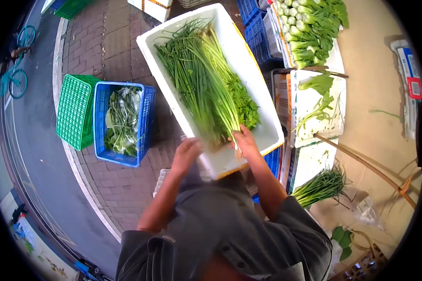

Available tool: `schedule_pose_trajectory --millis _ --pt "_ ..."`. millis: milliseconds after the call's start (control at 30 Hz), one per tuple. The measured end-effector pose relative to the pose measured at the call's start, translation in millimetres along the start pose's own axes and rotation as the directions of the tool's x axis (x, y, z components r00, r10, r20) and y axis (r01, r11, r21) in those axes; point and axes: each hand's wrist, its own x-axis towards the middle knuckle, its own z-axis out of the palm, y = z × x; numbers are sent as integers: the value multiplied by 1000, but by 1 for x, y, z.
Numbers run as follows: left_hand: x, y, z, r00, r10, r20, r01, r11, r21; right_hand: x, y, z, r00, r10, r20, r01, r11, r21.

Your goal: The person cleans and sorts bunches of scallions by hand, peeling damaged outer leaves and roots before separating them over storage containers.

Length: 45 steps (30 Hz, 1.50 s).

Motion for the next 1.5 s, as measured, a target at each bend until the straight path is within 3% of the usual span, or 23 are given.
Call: schedule_pose_trajectory --millis 67,200,267,333,367,467,500,533,567,633,767,867,933,967,1100,1200,1300,1400,1433,1500 --pt "2 -7 16 998 9 57 -5 998 -69 -57 -25 18 1000 3 -31 0 994 107" --pt "3 -15 82 952 -274 136 302 914 -273 -91 15 0 979 -90 182 72 992 106" --pt "36 -96 84 986 9 168 4 997 -76 -102 28 -5 971 -117 211 94 989 116" --pt "38 -94 109 966 -218 137 254 891 -376 -102 40 -23 961 -156 230 145 987 64" --pt "44 -110 110 982 -120 146 159 943 -291 -101 47 -28 958 -189 215 190 982 16" --pt "28 -109 126 987 -157 14 148 890 -431 -117 37 -30 967 -188 171 203 976 -77" --pt "27 -113 126 996 -92 1 83 898 -432 -112 43 -37 963 -218 158 242 959 -148" --pt "17 -101 131 995 -104 0 90 864 -495 -104 53 -44 957 -250 149 279 935 -220" --pt "6 -88 135 994 -112 -1 93 827 -554 -90 71 -52 927 -349 138 369 915 -166" --pt "-14 -68 133 979 -203 10 164 756 -633 -93 72 -58 945 -310 101 324 928 -185" --pt "-10 -95 111 983 -136 -127 46 841 -540 -118 52 -54 961 -245 127 272 923 -274" --pt "-12 -91 108 990 -93 -109 38 901 -432 -122 55 -38 950 -279 140 309 903 -298" --pt "-15 -81 105 993 -119 1 103 856 -506 -132 50 -17 927 -335 170 374 867 -330" --pt "-16 -78 105 990 -129 57 139 829 -541 -145 40 -8 967 -213 137 247 914 -323" --pt "11 -107 99 996 14 -87 -51 896 -441 -158 42 18 957 -236 170 261 954 -145" --pt "36 -141 84 988 49 -146 -102 916 -388 -132 80 14 912 -375 166 408 870 -278" --pt "6 -100 78 985 -49 -164 -15 929 -371 -130 75 5 804 -440 400 594 633 -496" --pt "-2 -95 54 998 62 17 -52 935 -351 -127 51 12 888 -415 198 459 782 -422" --pt "-12 -83 51 999 42 21 -34 955 -295 -117 41 23 894 -428 135 448 834 -322" --pt "-29 -58 53 998 41 41 -26 946 -322 -115 12 50 914 -368 169 405 841 -358"
